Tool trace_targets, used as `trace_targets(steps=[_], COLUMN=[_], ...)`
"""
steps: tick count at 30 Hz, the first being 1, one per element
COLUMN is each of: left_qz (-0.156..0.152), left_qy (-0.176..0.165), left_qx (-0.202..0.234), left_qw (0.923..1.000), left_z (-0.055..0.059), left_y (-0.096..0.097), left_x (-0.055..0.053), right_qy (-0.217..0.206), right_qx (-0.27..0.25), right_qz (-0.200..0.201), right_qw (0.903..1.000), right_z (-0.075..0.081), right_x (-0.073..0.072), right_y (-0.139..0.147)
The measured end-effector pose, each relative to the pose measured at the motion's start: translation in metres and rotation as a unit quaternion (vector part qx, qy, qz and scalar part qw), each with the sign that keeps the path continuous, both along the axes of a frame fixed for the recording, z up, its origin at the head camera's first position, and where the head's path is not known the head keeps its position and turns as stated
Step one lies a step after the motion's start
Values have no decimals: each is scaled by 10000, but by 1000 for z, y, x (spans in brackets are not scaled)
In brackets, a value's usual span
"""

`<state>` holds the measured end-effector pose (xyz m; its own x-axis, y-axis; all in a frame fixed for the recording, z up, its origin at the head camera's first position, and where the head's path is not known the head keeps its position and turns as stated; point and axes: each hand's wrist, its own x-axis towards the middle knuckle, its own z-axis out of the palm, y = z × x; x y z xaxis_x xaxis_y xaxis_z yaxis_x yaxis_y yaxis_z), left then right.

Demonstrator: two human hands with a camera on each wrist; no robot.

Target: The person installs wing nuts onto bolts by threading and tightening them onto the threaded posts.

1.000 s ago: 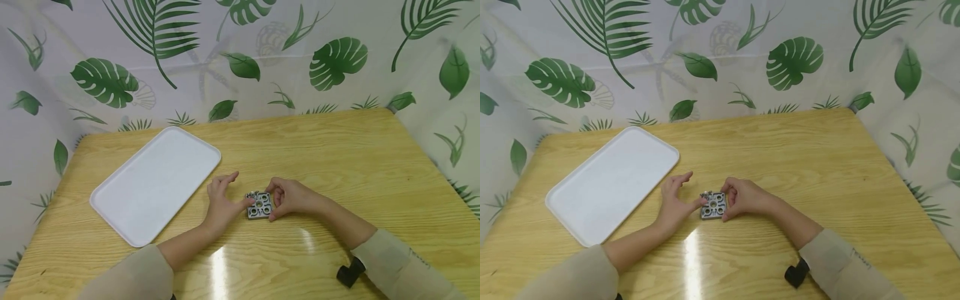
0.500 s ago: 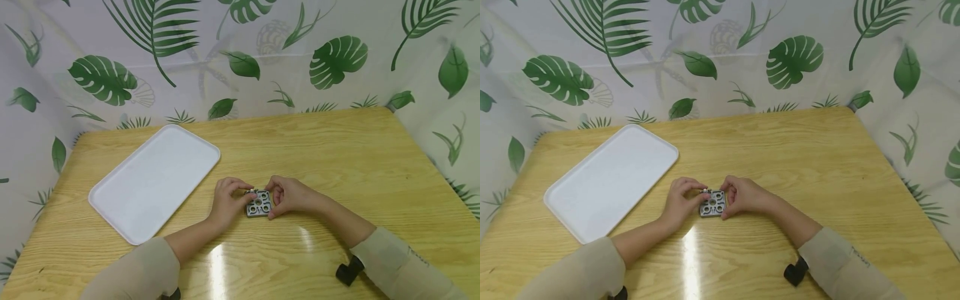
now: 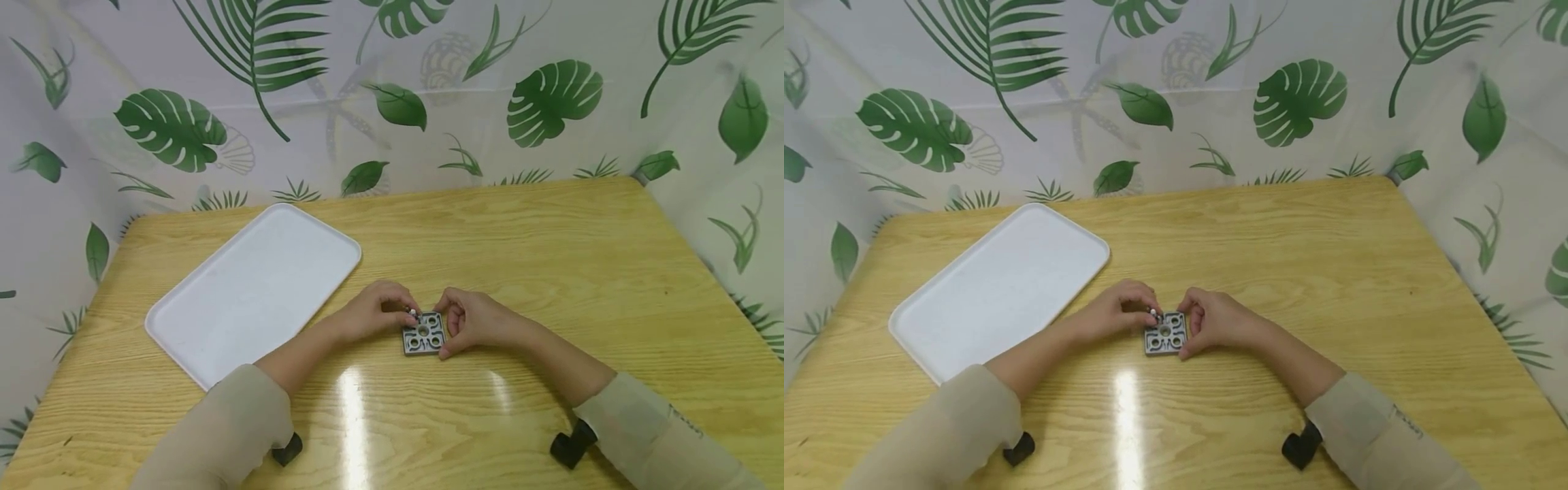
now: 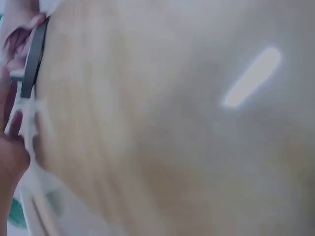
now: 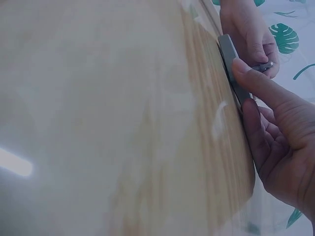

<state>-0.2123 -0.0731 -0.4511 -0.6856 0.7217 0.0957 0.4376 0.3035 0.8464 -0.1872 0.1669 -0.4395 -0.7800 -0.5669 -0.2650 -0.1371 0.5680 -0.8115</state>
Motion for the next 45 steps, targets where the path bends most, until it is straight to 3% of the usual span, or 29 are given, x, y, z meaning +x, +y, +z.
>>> trace_targets(steps=[3,5,7,9,13,15,17,19,23,27,33,38,41,45], left_qz=[-647,-909,-1006,-904,-202,257,822,1455,2635,3172,3294,3213,3039,2633], left_qy=[-495,-878,-1197,-1428,-1274,-842,-390,-109,-46,244,431,115,-107,-137], left_qx=[-94,-121,-143,-167,-219,-172,-60,139,709,1039,1357,1510,1497,1224], left_qw=[9966,9919,9876,9855,9914,9960,9958,9892,9620,9423,9334,9348,9408,9568], left_z=[4,6,7,8,5,1,-3,-7,-8,-6,-9,-11,-11,-10], left_y=[-1,-2,-1,-1,-1,0,3,8,16,23,31,32,29,21], left_x=[-10,-15,-18,-17,-6,4,16,28,47,55,62,63,60,54], right_qy=[-32,-39,-41,-40,-21,-7,-2,18,53,77,105,104,103,82], right_qx=[-16,-17,-7,-10,-16,-29,-57,-73,-69,-30,25,41,45,-1], right_qz=[4,13,24,22,23,32,39,53,62,70,64,54,60,83], right_qw=[10000,10000,10000,10000,10000,10000,10000,10000,9999,9999,9999,9999,9999,9999], right_z=[0,0,1,1,-1,-1,-2,-2,-2,-2,-3,-3,-3,-3], right_x=[1,1,1,1,0,0,0,0,0,-1,-1,-1,-1,-1], right_y=[0,0,0,0,0,0,-1,-1,0,1,1,1,1,0])
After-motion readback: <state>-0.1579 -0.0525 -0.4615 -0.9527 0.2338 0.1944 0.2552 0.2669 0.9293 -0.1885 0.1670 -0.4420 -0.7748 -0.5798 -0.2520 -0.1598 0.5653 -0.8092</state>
